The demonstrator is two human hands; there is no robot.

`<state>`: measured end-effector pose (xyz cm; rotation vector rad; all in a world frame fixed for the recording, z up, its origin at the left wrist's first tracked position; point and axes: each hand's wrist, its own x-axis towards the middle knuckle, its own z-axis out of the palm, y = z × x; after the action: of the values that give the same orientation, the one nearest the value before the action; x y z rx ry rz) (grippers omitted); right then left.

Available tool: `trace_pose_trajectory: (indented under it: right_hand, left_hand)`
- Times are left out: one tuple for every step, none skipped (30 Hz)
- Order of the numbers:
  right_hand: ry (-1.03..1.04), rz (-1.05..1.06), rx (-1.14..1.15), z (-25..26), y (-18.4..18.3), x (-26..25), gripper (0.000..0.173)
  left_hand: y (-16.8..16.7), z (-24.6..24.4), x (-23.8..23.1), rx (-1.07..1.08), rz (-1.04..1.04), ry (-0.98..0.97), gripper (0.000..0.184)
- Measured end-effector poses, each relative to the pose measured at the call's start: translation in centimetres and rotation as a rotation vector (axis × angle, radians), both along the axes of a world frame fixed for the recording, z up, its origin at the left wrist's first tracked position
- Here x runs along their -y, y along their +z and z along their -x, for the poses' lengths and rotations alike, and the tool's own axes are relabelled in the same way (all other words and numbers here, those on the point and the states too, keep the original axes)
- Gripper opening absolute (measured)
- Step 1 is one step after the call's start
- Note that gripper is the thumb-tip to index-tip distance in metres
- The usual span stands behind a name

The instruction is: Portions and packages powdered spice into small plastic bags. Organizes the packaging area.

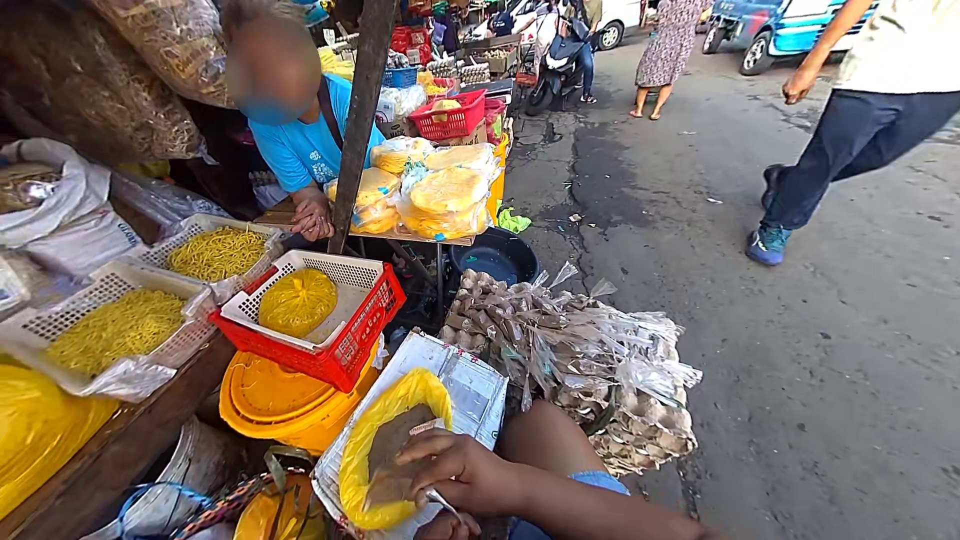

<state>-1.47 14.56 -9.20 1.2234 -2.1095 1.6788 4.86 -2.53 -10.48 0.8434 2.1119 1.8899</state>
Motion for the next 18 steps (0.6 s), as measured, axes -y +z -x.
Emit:
trace_pose_trajectory:
  right_hand:
    - [0.099,0.073,0.178,-0.2,0.4,-0.2,0.018]
    - [0.17,0.101,0.355,-0.2,0.4,-0.6,0.015]
    - [0.205,0.095,0.508,-0.3,0.2,-1.0,0.012]
    - [0.211,0.069,0.643,-0.3,-0.2,-1.3,0.01]
    - [0.188,0.029,0.746,-0.2,-0.5,-1.5,0.01]
    - [0.153,-0.012,0.802,-0.2,-0.9,-1.7,0.01]
    - [0.115,-0.04,0.812,-0.4,-1.4,-1.8,0.011]
    - [0.077,-0.052,0.779,-0.5,-1.9,-2.0,0.011]
    - [0.032,-0.047,0.72,-0.6,-2.3,-2.0,0.012]
    - [-0.015,-0.024,0.658,-0.7,-2.5,-1.8,0.013]
    - [-0.058,0.004,0.617,-0.8,-2.6,-1.5,0.014]
    - [-0.102,0.031,0.604,-1.1,-2.5,-1.0,0.015]
    - [-0.145,0.051,0.613,-1.4,-2.4,-0.4,0.018]
    - [-0.184,0.065,0.636,-1.8,-2.1,0.2,0.021]
    - [-0.219,0.081,0.662,-2.2,-2.0,1.0,0.024]
    - [-0.248,0.105,0.698,-2.6,-1.9,1.8,0.026]
    - [-0.277,0.139,0.738,-3.0,-2.1,2.5,0.028]
    - [-0.307,0.189,0.774,-3.3,-2.3,2.9,0.026]
  left_hand:
    - [-0.6,0.5,0.4,0.015,0.013,0.017,0.028]
    - [-1.1,1.2,1.0,0.04,0.05,0.058,0.025]
    - [-1.5,1.9,1.8,0.071,0.086,0.092,0.022]
    - [-1.6,2.5,2.4,0.084,0.086,0.126,0.016]
    - [-1.5,3.0,2.8,0.085,0.105,0.159,0.014]
    - [-1.3,3.2,3.0,0.096,0.131,0.175,0.015]
    - [-1.1,3.1,3.0,0.121,0.147,0.177,0.016]
    - [-1.0,2.7,2.8,0.152,0.151,0.179,0.017]
    - [-0.9,2.3,2.6,0.183,0.142,0.185,0.017]
    - [-0.9,2.1,2.3,0.195,0.128,0.205,0.015]
    - [-1.0,1.8,2.0,0.183,0.121,0.237,0.017]
    - [-1.3,1.5,1.6,0.14,0.133,0.291,0.025]
    - [-1.7,1.3,1.1,0.071,0.152,0.369,0.03]
    - [-2.0,1.2,0.4,-0.006,0.179,0.462,0.031]
    - [-2.1,1.2,-0.2,-0.07,0.221,0.552,0.029]
    - [-2.1,1.2,-0.7,-0.127,0.27,0.628,0.027]
    - [-2.1,1.1,-1.0,-0.185,0.32,0.682,0.024]
    - [-2.2,1.0,-1.2,-0.242,0.359,0.716,0.021]
